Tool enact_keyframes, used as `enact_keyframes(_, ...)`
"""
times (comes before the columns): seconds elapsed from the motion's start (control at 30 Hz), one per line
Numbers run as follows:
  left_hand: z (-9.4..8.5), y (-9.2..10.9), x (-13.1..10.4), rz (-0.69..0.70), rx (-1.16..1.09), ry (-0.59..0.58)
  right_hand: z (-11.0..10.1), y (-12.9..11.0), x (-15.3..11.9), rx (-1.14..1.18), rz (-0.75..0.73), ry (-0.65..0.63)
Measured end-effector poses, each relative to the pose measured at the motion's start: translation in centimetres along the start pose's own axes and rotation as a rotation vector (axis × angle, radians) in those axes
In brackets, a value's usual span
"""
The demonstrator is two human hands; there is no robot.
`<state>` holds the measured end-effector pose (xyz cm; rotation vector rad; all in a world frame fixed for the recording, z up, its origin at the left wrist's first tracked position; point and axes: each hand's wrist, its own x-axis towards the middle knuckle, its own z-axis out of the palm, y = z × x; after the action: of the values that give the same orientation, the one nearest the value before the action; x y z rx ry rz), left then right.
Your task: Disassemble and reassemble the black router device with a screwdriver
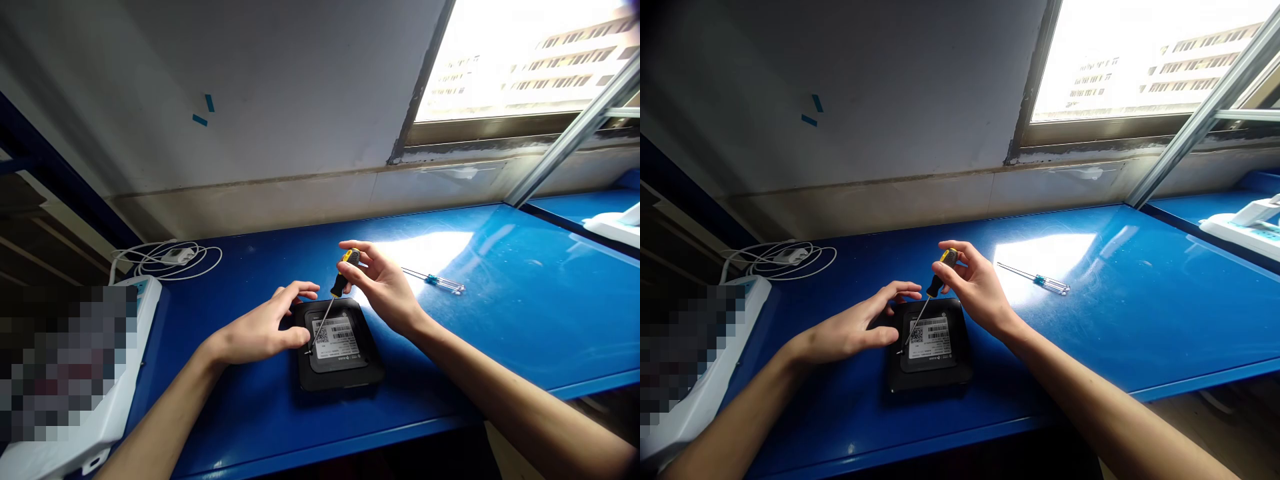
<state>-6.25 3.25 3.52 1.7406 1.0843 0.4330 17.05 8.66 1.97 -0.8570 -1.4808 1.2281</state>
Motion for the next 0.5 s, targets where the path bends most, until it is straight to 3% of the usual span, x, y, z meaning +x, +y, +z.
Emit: enact_keyframes(0.5,0.11,0.07,-0.06,-0.039,0.039,-0.005,-0.23,-0.14,0.12,-0.001,-0.033,0.033)
